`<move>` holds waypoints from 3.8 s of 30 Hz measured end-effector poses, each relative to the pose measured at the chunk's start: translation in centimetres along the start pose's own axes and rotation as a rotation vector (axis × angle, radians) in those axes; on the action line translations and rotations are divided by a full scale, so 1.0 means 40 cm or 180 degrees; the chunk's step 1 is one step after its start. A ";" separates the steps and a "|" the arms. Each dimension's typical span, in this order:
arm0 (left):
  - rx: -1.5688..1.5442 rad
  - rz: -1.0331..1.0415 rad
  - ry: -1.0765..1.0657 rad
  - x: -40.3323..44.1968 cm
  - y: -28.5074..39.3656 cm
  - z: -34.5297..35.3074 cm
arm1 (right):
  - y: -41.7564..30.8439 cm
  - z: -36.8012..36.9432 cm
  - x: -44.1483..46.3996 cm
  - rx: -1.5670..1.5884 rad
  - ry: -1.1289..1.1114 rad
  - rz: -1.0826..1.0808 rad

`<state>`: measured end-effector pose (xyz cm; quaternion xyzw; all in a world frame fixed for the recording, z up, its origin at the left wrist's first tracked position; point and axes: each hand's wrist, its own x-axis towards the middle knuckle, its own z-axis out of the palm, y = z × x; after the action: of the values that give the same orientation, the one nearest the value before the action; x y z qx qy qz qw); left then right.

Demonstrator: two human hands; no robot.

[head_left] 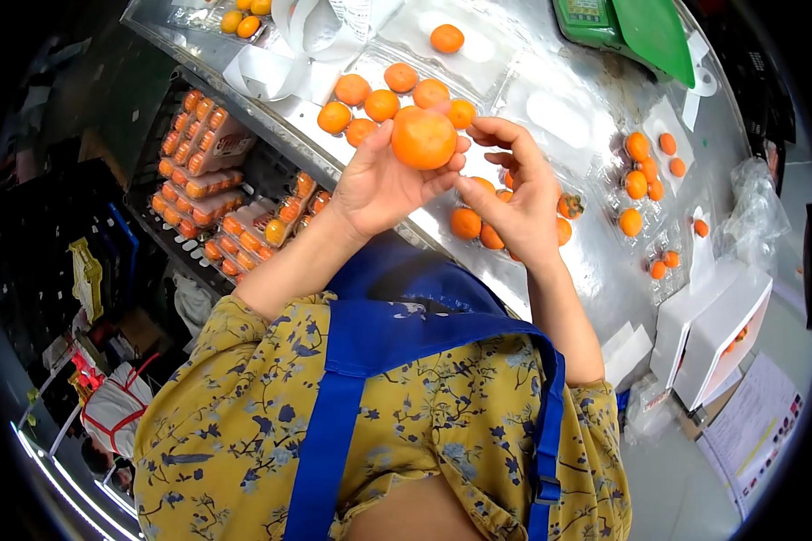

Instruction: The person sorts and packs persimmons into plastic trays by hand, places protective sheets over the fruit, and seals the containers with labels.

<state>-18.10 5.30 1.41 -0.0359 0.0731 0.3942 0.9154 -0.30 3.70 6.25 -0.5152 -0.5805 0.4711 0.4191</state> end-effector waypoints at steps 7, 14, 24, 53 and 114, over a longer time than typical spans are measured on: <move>-0.0144 -0.0121 -0.0042 0.011 0.001 -0.013 | -0.007 0.051 0.046 -0.0901 0.0082 -0.0859; 0.0528 -0.0248 0.0436 0.016 0.014 -0.018 | 0.022 0.062 0.062 -0.0959 0.0047 -0.0639; 0.7629 0.1578 0.0957 0.137 0.267 -0.141 | 0.157 0.011 0.034 -0.0419 0.0281 0.0361; 0.8310 0.0412 0.0376 0.219 0.305 -0.156 | 0.204 0.019 0.105 -0.0147 0.0202 0.0365; 0.0852 0.0165 0.0758 0.138 0.328 -0.158 | 0.206 -0.010 0.066 0.1307 0.0099 0.1043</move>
<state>-24.57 17.48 -5.84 0.0417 0.2337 0.3975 0.8864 1.46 6.57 -1.73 -0.5137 -0.3751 0.6326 0.4419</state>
